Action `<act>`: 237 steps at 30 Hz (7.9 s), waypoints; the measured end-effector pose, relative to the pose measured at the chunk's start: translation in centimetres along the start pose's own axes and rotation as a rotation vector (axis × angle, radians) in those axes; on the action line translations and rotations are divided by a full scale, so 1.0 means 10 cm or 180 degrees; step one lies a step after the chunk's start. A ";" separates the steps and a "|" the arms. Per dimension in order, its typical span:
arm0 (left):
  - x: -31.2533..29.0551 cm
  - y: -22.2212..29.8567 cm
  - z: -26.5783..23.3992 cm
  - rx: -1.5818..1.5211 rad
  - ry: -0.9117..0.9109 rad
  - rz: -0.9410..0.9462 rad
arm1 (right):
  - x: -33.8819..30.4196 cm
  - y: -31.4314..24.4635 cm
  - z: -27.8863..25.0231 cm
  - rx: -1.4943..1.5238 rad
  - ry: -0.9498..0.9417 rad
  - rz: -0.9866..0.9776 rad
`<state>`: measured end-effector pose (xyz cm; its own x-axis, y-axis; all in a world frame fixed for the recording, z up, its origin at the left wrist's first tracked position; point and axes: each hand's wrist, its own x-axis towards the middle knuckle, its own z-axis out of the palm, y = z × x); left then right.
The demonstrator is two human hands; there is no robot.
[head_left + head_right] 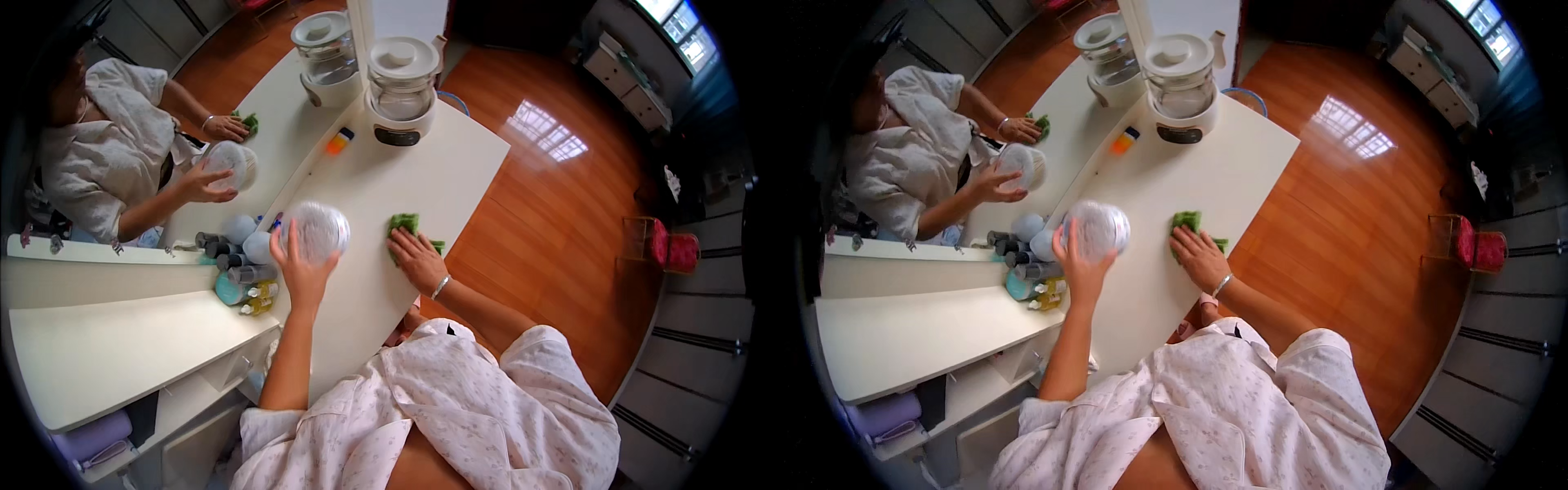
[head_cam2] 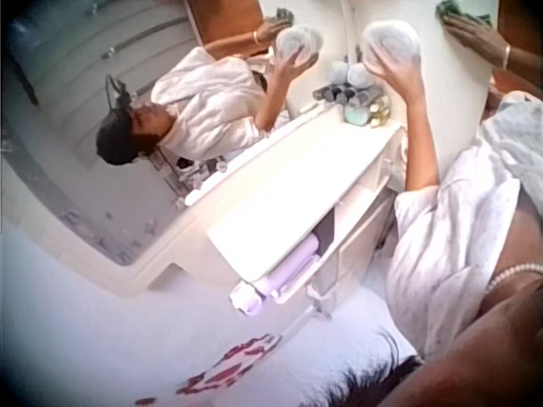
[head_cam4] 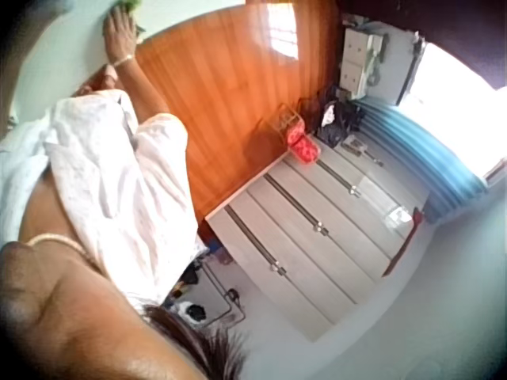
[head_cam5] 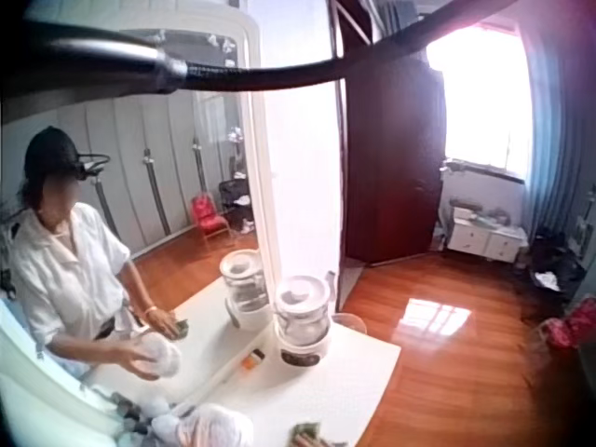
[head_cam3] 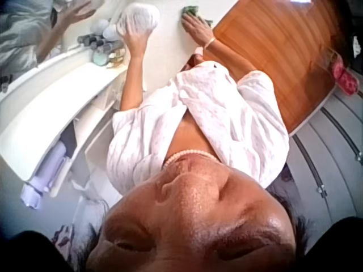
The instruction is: The person wipes a table surface with a cloth, then rinses the cloth in a basin of water and uses it to scrub the floor.
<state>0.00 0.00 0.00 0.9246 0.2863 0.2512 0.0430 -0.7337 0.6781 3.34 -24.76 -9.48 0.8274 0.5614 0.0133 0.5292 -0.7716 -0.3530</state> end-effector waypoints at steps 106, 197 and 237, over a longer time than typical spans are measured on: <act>-0.95 -0.32 -0.11 0.0559 0.0343 -0.0769 | 1.47 -0.18 -0.22 0.0560 0.0626 -0.0226; -1.81 -0.07 -0.43 -0.0070 -0.0651 -0.0507 | 0.54 -0.17 0.23 0.0552 0.0276 -0.1279; -2.61 -1.09 -0.71 -0.0004 -0.0024 -0.1202 | -1.19 -1.59 0.83 0.0109 -0.0215 -0.2930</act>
<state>-27.28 4.93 -9.04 0.8466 0.5318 -0.0217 0.3808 -0.5767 0.7227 -16.44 -16.68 -11.85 0.0699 0.9662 0.2480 0.9662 -0.0037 -0.2578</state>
